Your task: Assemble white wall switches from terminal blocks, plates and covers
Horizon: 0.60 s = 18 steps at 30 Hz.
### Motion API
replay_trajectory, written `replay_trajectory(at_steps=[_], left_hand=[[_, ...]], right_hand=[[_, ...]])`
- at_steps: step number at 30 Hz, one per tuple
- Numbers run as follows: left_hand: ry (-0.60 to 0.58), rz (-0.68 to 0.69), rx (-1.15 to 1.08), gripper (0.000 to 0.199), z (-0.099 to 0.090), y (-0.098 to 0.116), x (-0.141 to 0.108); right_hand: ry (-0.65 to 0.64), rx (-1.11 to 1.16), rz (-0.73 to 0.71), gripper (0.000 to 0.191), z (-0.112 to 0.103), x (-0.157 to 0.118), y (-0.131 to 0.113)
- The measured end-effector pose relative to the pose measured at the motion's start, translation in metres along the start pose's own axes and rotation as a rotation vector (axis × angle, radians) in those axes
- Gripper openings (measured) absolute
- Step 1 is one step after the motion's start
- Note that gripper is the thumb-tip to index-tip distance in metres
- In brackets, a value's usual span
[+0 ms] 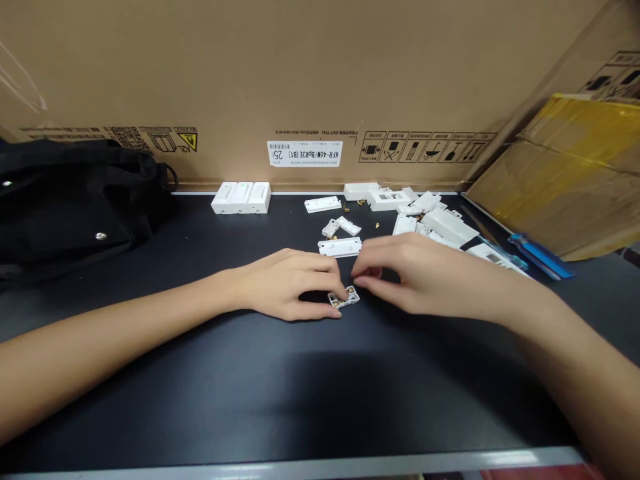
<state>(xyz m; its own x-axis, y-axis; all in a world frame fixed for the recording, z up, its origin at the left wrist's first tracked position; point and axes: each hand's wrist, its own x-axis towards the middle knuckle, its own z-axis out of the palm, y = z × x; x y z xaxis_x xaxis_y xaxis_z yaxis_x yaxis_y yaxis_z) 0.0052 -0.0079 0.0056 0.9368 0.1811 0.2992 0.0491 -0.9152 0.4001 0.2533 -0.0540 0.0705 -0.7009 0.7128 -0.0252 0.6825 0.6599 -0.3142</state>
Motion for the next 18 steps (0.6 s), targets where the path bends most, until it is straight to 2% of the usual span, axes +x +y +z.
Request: replay_trajectory(at_steps=[4,6,9,18], left_hand=[[-0.018,-0.045,-0.045,0.026,-0.002,0.001,0.000],[-0.019,-0.060,0.012,0.031,-0.002,0.001,-0.001],[-0.033,-0.058,0.105,0.034,-0.001,0.001,-0.001],[0.008,-0.099,0.028,0.017,-0.002,0.003,0.000]], right_hand=[[0.229,-0.282,0.214,0.026,-0.004,-0.004,0.033],[0.218,-0.409,0.263,0.033,-0.001,-0.003,0.051],[0.172,-0.463,0.355,0.039,0.008,0.002,0.066],[0.130,-0.479,0.404,0.037,0.015,0.014,0.060]])
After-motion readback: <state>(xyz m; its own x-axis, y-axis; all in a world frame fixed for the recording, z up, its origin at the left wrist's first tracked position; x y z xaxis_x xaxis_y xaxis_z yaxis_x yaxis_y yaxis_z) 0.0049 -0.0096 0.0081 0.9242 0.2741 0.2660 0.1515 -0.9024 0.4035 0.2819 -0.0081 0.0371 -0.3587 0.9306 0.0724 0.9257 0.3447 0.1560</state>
